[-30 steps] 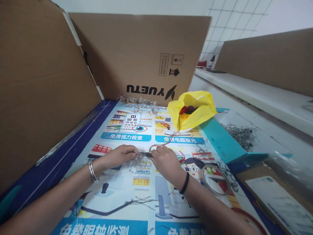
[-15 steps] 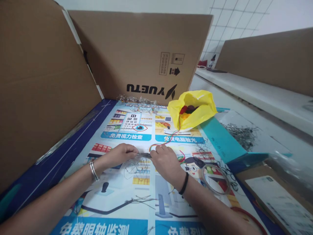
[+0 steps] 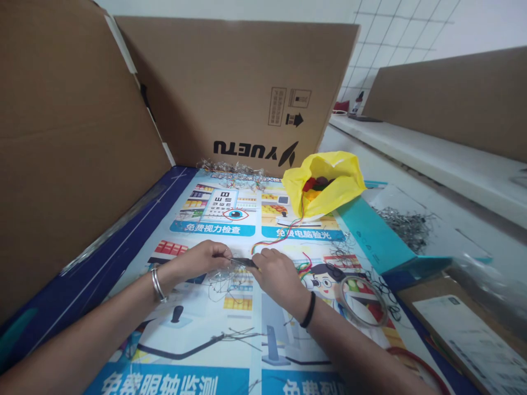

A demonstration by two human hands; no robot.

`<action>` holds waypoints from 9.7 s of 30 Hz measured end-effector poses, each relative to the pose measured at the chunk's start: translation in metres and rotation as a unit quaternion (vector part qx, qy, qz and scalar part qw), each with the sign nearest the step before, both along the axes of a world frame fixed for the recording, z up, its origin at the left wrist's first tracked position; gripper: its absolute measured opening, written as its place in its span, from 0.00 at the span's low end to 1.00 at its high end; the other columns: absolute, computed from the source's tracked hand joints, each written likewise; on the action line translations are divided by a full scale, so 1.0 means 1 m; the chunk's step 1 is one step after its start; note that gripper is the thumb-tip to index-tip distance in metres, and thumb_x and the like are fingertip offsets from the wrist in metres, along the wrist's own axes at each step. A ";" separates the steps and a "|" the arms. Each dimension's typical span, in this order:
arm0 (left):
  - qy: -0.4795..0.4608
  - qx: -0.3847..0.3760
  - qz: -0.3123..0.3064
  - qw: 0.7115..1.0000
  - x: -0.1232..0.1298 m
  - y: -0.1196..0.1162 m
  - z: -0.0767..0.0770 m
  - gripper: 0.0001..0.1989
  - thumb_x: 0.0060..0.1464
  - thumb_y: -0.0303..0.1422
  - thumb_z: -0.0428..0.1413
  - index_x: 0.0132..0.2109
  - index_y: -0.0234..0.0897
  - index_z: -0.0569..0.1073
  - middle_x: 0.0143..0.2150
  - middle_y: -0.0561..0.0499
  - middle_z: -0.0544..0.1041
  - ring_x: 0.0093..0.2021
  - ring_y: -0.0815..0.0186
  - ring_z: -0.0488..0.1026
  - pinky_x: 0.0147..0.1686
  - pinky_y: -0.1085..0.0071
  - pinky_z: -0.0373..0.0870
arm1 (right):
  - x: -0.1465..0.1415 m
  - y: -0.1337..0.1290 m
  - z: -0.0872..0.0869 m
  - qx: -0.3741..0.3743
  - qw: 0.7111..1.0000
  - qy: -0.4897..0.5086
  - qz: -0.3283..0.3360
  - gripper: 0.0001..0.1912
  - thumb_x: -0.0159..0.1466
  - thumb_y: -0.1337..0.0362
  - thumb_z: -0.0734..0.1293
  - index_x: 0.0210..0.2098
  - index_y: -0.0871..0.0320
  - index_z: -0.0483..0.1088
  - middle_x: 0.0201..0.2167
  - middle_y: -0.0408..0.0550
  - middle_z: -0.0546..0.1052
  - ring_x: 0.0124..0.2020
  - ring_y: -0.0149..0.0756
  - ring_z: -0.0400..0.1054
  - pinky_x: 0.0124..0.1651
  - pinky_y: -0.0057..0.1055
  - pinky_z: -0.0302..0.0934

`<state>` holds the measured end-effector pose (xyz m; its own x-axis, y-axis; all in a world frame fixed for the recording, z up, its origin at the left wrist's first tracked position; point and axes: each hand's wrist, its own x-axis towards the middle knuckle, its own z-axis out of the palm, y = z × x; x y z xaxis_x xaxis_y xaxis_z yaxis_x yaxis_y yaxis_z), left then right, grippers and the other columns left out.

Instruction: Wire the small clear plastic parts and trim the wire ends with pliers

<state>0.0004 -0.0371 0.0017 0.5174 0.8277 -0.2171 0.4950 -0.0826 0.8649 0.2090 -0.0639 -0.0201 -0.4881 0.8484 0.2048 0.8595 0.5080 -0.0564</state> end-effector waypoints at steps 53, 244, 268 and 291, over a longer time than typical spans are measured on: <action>-0.026 0.015 -0.003 1.000 0.000 -0.003 -0.006 0.06 0.45 0.31 0.48 0.24 0.34 0.64 0.20 0.58 0.58 0.20 0.75 0.53 0.21 0.78 0.50 | 0.006 0.001 0.007 0.148 0.982 -0.094 0.068 0.05 0.59 0.72 0.60 0.30 0.58 0.66 0.28 0.49 0.66 0.32 0.38 0.56 0.33 0.34 0.45; -0.098 0.055 0.193 0.975 0.029 -0.022 -0.018 0.05 0.49 0.34 0.51 0.32 0.36 0.66 0.22 0.57 0.65 0.23 0.72 0.62 0.25 0.77 0.58 | -0.003 0.002 0.019 -0.308 0.837 0.443 -0.089 0.12 0.56 0.58 0.61 0.24 0.60 0.65 0.18 0.37 0.57 0.21 0.26 0.49 0.22 0.24 0.44; 0.022 0.368 -0.040 0.929 0.014 -0.013 -0.008 0.07 0.54 0.30 0.51 0.36 0.41 0.74 0.37 0.51 0.75 0.39 0.67 0.69 0.40 0.70 0.65 | -0.003 0.002 0.018 -0.300 0.843 0.429 -0.119 0.11 0.54 0.59 0.61 0.22 0.60 0.64 0.16 0.37 0.56 0.20 0.25 0.48 0.21 0.24 0.42; -0.038 0.175 -0.010 0.984 0.010 -0.012 0.003 0.07 0.48 0.26 0.49 0.31 0.37 0.72 0.30 0.54 0.72 0.30 0.70 0.67 0.32 0.75 0.62 | -0.006 -0.001 0.017 -0.272 0.880 0.375 -0.107 0.12 0.56 0.58 0.60 0.22 0.59 0.64 0.17 0.38 0.58 0.20 0.26 0.50 0.22 0.24 0.45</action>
<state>0.0102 -0.0487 0.0046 0.5377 0.8346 0.1195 0.4253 -0.3909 0.8163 0.2030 -0.0653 -0.0029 -0.2067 0.9764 -0.0632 0.5489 0.0622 -0.8336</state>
